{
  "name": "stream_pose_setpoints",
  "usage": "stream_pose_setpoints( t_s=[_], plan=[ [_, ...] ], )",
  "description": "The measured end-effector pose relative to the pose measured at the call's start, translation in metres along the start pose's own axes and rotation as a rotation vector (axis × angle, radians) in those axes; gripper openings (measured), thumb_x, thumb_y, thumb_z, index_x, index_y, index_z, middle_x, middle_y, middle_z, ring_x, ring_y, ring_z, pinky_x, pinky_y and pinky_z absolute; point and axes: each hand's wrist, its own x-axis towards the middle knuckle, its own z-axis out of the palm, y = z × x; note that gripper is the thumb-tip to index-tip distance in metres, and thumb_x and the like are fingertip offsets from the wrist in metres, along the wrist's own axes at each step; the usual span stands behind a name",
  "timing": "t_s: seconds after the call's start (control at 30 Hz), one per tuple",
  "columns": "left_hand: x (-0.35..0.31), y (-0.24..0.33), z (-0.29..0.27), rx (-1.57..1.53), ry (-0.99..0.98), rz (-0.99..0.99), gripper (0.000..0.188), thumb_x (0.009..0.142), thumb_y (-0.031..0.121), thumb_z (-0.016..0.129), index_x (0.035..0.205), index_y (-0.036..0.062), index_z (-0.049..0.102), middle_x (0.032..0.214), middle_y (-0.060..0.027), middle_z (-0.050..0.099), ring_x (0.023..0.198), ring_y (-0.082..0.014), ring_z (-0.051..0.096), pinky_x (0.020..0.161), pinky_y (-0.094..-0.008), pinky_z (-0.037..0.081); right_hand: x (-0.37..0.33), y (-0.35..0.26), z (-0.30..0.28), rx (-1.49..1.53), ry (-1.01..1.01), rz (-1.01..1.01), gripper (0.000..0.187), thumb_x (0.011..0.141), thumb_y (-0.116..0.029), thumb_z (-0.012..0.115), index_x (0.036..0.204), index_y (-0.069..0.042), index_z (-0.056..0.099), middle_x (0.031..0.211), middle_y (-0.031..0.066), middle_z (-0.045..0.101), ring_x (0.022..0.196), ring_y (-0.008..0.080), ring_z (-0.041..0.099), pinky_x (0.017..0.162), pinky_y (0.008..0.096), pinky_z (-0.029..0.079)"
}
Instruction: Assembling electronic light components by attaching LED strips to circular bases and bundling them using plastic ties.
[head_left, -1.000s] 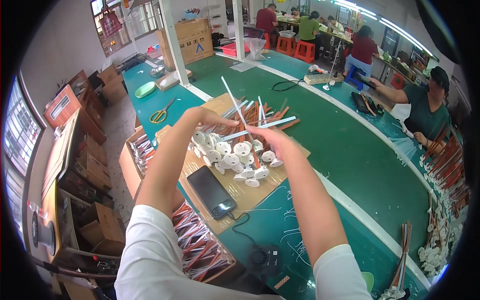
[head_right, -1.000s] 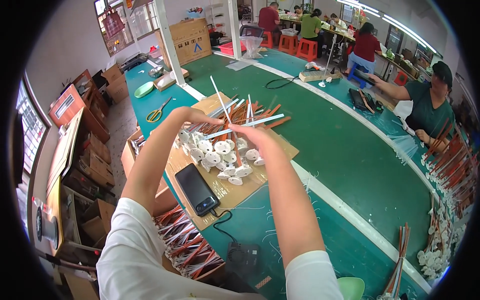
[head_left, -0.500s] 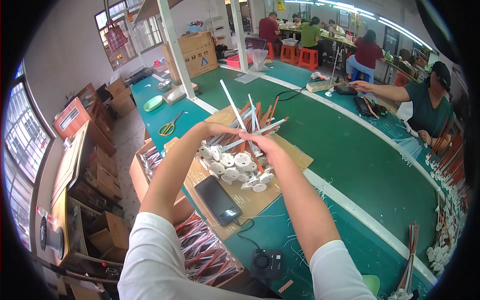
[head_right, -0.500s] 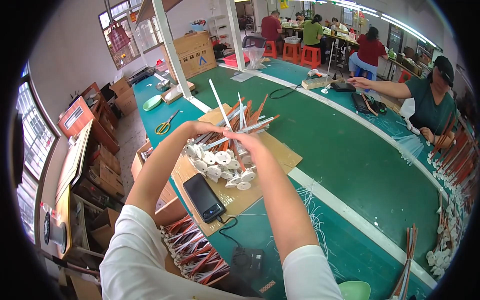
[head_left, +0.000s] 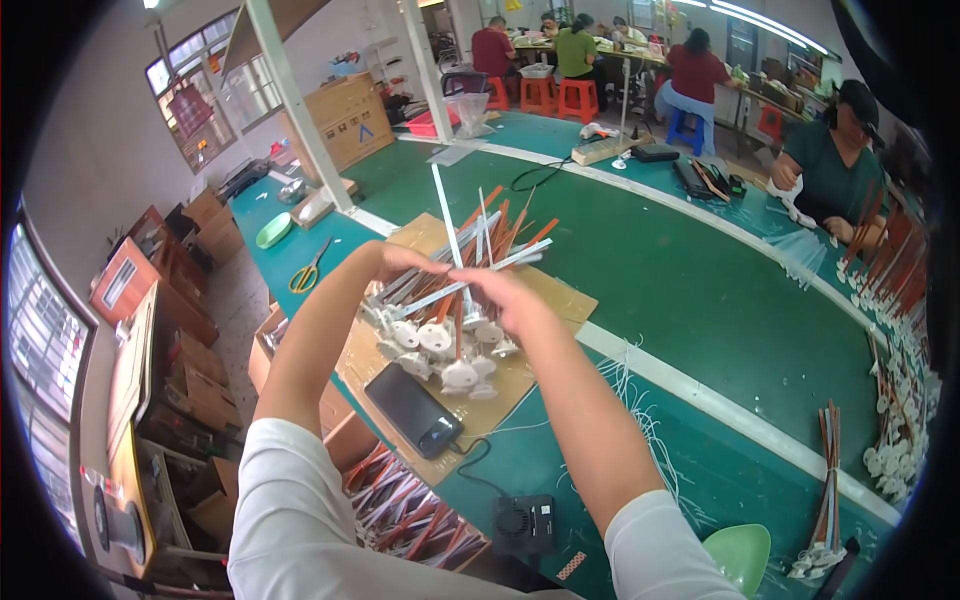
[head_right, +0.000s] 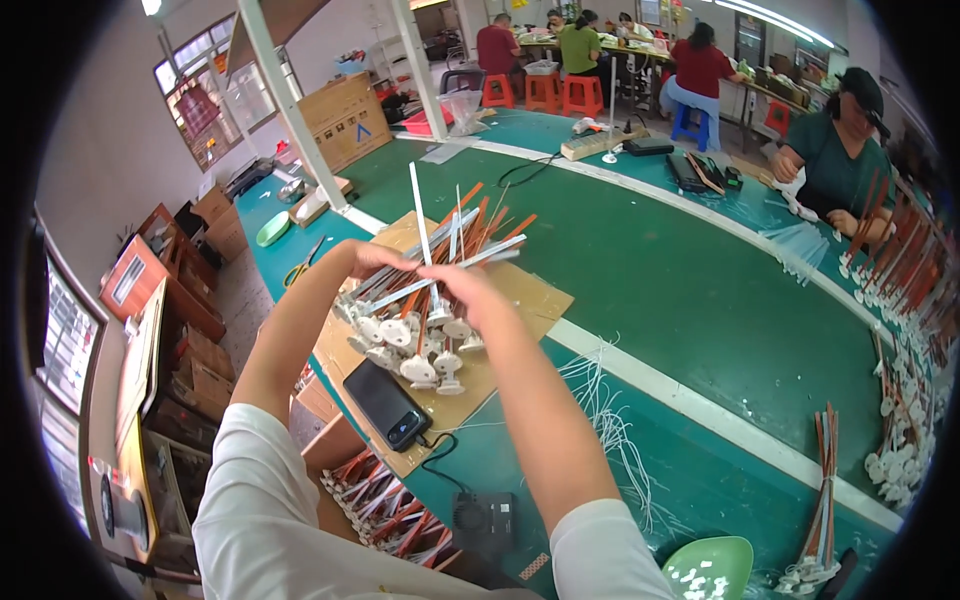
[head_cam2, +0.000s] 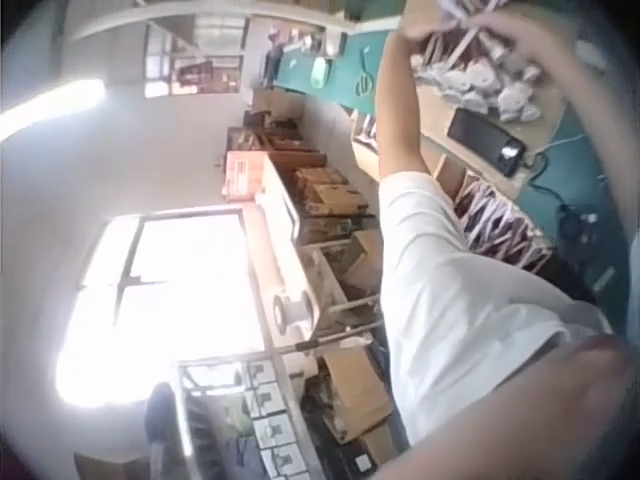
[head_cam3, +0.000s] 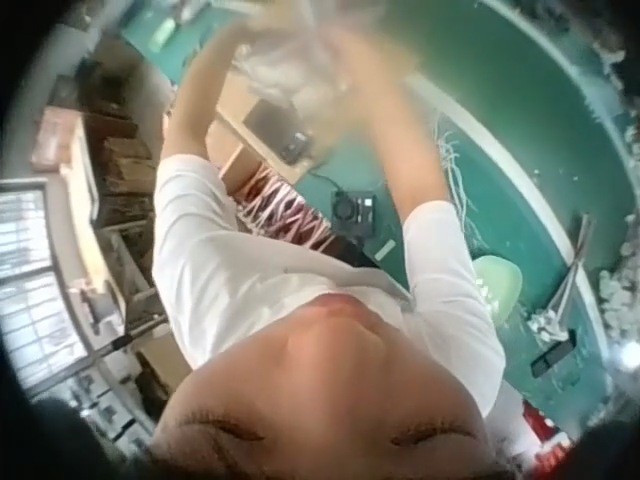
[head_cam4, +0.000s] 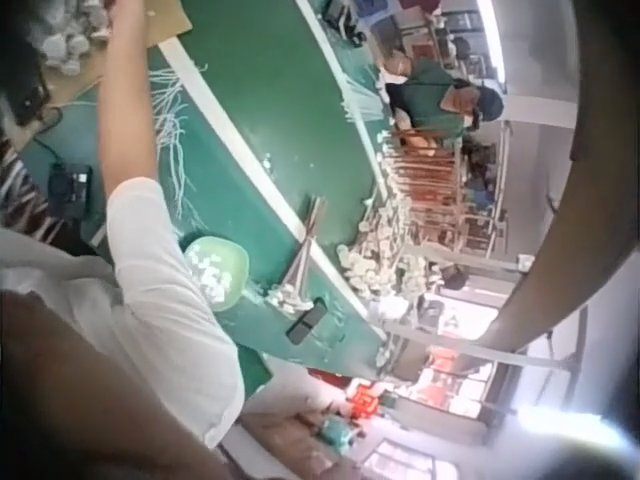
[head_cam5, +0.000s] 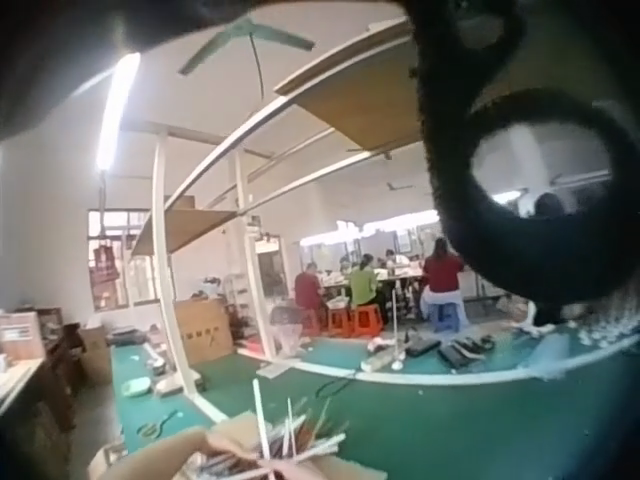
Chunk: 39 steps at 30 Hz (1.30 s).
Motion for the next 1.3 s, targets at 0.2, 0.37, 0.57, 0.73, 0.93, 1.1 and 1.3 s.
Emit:
stream_pose_setpoints(
  t_s=[0.2,0.37,0.57,0.73,0.93,1.1,1.3],
  plan=[
    [0.005,0.012,-0.009,0.020,-0.009,-0.048,0.090,0.070,0.055,0.081,0.140,0.0089,0.048,0.138,-0.0102,0.055,0.121,-0.0238,0.056,0.103,-0.0444,0.044,-0.003,0.000,-0.001,0.016,-0.041,-0.066,0.044,0.075,-0.023,0.079,0.109,0.002,0.068,0.101,0.0127,0.070,0.084,0.0226,0.069,0.075,0.0367,0.054],
    [0.006,-0.017,-0.014,0.000,-0.094,0.151,0.099,0.064,0.042,0.087,0.143,0.0057,0.040,0.134,-0.0105,0.056,0.119,-0.0238,0.056,0.100,-0.0427,0.047,0.009,0.002,-0.009,0.205,-0.188,-0.022,0.038,0.077,-0.020,0.079,0.107,0.000,0.066,0.099,0.0114,0.070,0.082,0.0232,0.069,0.075,0.0379,0.056],
    [0.020,-0.033,-0.028,0.008,0.011,0.122,0.095,0.074,0.054,0.079,0.145,0.0053,0.040,0.139,-0.0149,0.052,0.124,-0.0274,0.053,0.105,-0.0426,0.042,-0.004,0.006,-0.005,0.075,-0.105,-0.139,0.045,0.076,-0.025,0.079,0.114,-0.003,0.066,0.103,0.0090,0.070,0.095,0.0204,0.066,0.084,0.0333,0.050],
    [0.008,-0.020,-0.024,-0.065,-0.027,0.251,0.081,0.077,0.057,0.075,0.136,0.0073,0.050,0.125,-0.0127,0.062,0.114,-0.0245,0.060,0.096,-0.0413,0.049,0.015,0.019,0.001,0.082,0.069,-0.457,0.065,0.062,-0.018,0.088,0.117,0.002,0.059,0.110,0.0149,0.067,0.099,0.0236,0.066,0.088,0.0345,0.052],
    [-0.036,0.004,0.009,-0.031,0.230,0.517,0.104,0.061,0.058,0.083,0.140,0.0025,0.043,0.120,-0.0100,0.062,0.106,-0.0216,0.062,0.094,-0.0343,0.049,-0.010,0.002,0.035,-0.252,0.215,-0.619,0.100,0.054,-0.025,0.088,0.135,0.001,0.035,0.103,0.0219,0.067,0.096,0.0366,0.068,0.084,0.0389,0.054],
    [-0.079,0.011,0.039,0.017,0.364,0.888,0.079,0.054,0.022,0.086,0.124,0.0004,0.057,0.109,-0.0096,0.066,0.100,-0.0241,0.066,0.086,-0.0369,0.054,-0.068,-0.036,0.055,-0.634,0.181,-0.698,0.108,0.059,-0.017,0.075,0.149,-0.002,0.017,0.097,0.0243,0.068,0.091,0.0415,0.067,0.079,0.0439,0.055],
    [-0.080,-0.026,0.036,-0.140,0.410,0.856,0.088,0.058,0.020,0.089,0.134,0.0034,0.047,0.124,-0.0113,0.061,0.112,-0.0259,0.061,0.094,-0.0393,0.052,-0.046,-0.010,0.048,-0.336,0.075,-0.737,0.137,0.054,-0.027,0.089,0.155,-0.004,0.000,0.107,0.0245,0.065,0.095,0.0402,0.066,0.090,0.0416,0.052]
  ],
)
